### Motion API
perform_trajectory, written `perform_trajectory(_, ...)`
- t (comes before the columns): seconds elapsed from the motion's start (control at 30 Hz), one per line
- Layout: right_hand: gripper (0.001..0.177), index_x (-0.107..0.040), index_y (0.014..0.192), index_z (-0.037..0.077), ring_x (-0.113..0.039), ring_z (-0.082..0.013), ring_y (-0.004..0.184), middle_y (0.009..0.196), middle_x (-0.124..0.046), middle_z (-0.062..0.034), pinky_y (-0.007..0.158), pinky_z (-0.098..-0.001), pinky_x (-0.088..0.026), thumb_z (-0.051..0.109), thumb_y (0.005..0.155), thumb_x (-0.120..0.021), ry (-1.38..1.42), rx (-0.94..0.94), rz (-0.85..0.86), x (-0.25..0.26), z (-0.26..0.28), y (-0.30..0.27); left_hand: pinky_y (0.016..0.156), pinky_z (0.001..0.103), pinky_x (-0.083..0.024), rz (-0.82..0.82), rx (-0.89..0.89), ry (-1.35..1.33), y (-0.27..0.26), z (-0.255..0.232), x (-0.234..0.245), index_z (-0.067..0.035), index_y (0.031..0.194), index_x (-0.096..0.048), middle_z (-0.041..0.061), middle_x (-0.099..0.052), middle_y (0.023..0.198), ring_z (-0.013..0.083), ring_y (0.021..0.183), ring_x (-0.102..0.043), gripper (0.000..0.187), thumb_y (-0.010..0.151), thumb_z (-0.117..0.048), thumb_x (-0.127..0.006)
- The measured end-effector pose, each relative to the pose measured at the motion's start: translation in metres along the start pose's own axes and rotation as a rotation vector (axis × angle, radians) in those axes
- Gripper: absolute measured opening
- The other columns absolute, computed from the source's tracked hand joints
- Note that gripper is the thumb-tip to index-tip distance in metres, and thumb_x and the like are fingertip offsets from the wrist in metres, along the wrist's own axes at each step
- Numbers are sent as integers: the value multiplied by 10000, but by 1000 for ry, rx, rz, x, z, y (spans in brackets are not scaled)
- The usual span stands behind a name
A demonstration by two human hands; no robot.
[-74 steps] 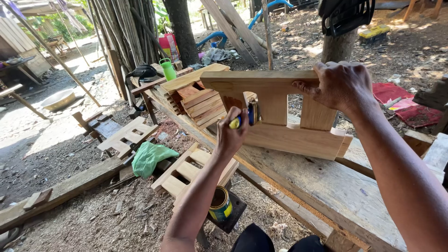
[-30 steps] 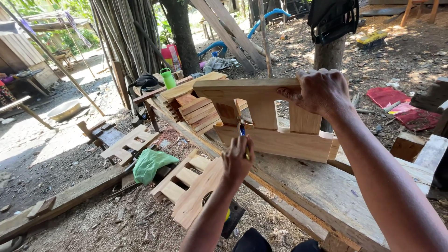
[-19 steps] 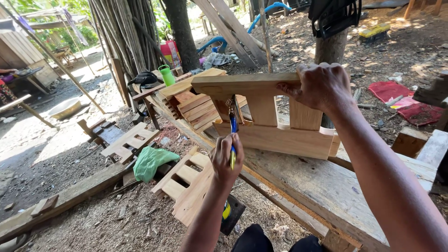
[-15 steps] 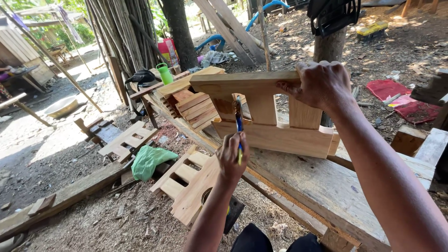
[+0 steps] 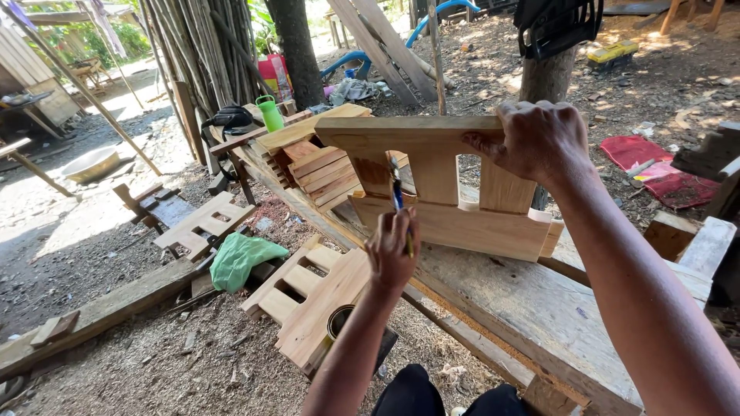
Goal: Apply varnish or wood stain to wooden furniture components using a brush.
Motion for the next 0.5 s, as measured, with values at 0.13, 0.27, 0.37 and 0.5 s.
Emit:
perform_trajectory(0.13, 866, -698, 1028, 106, -681, -224, 725, 761, -715, -88, 609, -413, -569, 911, 905, -403, 24, -29, 30, 0, -1, -2, 327, 241, -426, -1, -109, -91, 18, -16, 46, -63, 994, -590, 90, -648, 794, 103, 499, -562, 108, 1064, -122, -646)
perform_trajectory(0.27, 867, -701, 1035, 109, -682, -212, 688, 740, -718, -88, 619, -400, -566, 906, 916, -382, 37, -25, 52, -6, -4, 2, 368, 286, -446, 11, -80, -160, 7, -14, 50, -50, 1005, -576, 85, -661, 817, 114, 536, -586, 83, 1044, -82, -642)
perform_trajectory(0.37, 870, -703, 1048, 107, -678, -211, 669, 734, -713, -87, 602, -395, -565, 903, 915, -380, 36, -5, 34, -5, -1, 1, 353, 275, -446, 86, -6, -185, -8, 4, 22, -53, 1004, -598, 88, -671, 809, 107, 524, -589, 71, 1040, -105, -629)
perform_trajectory(0.5, 872, -707, 1037, 102, -673, -216, 681, 748, -703, -84, 587, -401, -561, 904, 905, -392, 34, 8, -13, -1, 1, -1, 293, 238, -409, 190, -63, -99, -33, 40, -10, -50, 972, -633, 79, -676, 753, 108, 480, -589, 130, 1068, -133, -604)
Point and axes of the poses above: each hand's wrist, its own y-axis towards the middle knuckle, its own x-axis out of the back of the hand, z = x × y, the point moved 9 cm from there along y, towards the middle knuckle
